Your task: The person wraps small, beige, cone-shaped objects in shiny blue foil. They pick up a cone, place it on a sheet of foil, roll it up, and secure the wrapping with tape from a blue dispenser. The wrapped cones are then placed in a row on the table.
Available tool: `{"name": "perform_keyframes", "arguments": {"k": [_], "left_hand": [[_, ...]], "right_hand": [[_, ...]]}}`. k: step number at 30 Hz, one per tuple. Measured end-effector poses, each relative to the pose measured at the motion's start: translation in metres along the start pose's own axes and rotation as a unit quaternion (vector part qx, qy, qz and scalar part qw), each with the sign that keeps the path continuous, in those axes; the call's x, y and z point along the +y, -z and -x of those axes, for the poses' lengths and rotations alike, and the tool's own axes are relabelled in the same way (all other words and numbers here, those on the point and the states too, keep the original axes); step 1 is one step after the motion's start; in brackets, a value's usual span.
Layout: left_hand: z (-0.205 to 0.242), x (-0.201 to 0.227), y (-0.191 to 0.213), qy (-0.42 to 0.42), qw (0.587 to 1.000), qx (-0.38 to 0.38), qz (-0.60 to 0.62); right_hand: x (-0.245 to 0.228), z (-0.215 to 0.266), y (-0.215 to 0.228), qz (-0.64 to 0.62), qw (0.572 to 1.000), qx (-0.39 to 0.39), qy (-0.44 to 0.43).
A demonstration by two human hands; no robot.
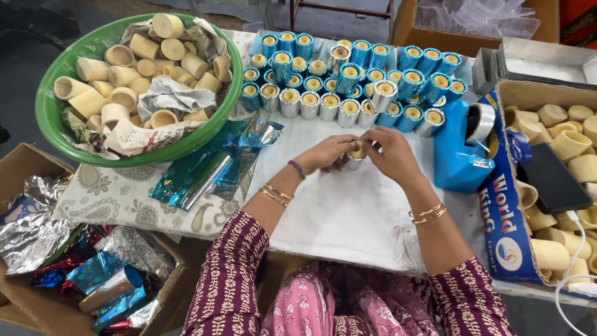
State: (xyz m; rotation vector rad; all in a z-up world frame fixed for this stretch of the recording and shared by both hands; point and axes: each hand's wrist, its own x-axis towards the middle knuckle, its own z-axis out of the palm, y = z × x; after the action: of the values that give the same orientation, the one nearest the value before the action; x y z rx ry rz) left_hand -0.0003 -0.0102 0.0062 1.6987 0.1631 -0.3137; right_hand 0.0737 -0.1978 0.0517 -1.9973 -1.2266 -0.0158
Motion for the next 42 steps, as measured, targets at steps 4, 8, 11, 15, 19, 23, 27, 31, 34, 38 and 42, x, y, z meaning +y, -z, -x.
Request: {"name": "perform_keyframes", "arguments": {"k": [4,8,11,15,19,23,27,31,34,38,42], "left_hand": [[-0.012,-0.015,0.001,-0.010,1.000,0.007,0.022],[0.006,0.006,-0.004,0.011,0.999,0.021,0.035],[0.006,0.005,-0.005,0.024,0.998,0.024,0.045],[0.003,0.004,-0.010,-0.017,0.999,0.034,0.000],[-0.006,-0.005,-0.010,-0.030,0.999,0.030,0.013],[-0.003,-0.005,-0.014,-0.048,0.998,0.048,0.005],[0.001,0.005,-0.007,0.029,0.998,0.039,0.045],[-0.014,-0.011,-0.006,-0.001,0.998,0.050,0.031],[-0.027,-0.023,-0.001,-0.018,0.998,0.050,0.028],[-0.031,-0.035,0.000,-0.076,0.996,0.047,0.010],[-0.008,-0.014,-0.011,-0.097,0.990,0.095,-0.030]], "right_hand": [[0.011,0.000,-0.006,-0.016,1.000,0.005,-0.008],[0.019,0.002,0.001,-0.073,0.997,-0.009,-0.019],[0.027,0.004,0.009,-0.149,0.983,-0.062,-0.092],[0.059,0.005,-0.001,-0.214,0.953,-0.084,-0.197],[0.066,0.005,-0.006,-0.258,0.944,-0.097,-0.180],[0.055,0.004,-0.004,-0.323,0.919,-0.111,-0.197],[0.032,0.001,0.011,-0.323,0.905,-0.101,-0.258],[0.046,0.004,0.009,-0.321,0.915,-0.152,-0.191],[0.058,0.005,0.004,-0.305,0.926,-0.164,-0.152],[0.063,0.004,0.005,-0.328,0.918,-0.168,-0.148],[0.058,0.007,0.012,-0.318,0.917,-0.193,-0.147]]}}
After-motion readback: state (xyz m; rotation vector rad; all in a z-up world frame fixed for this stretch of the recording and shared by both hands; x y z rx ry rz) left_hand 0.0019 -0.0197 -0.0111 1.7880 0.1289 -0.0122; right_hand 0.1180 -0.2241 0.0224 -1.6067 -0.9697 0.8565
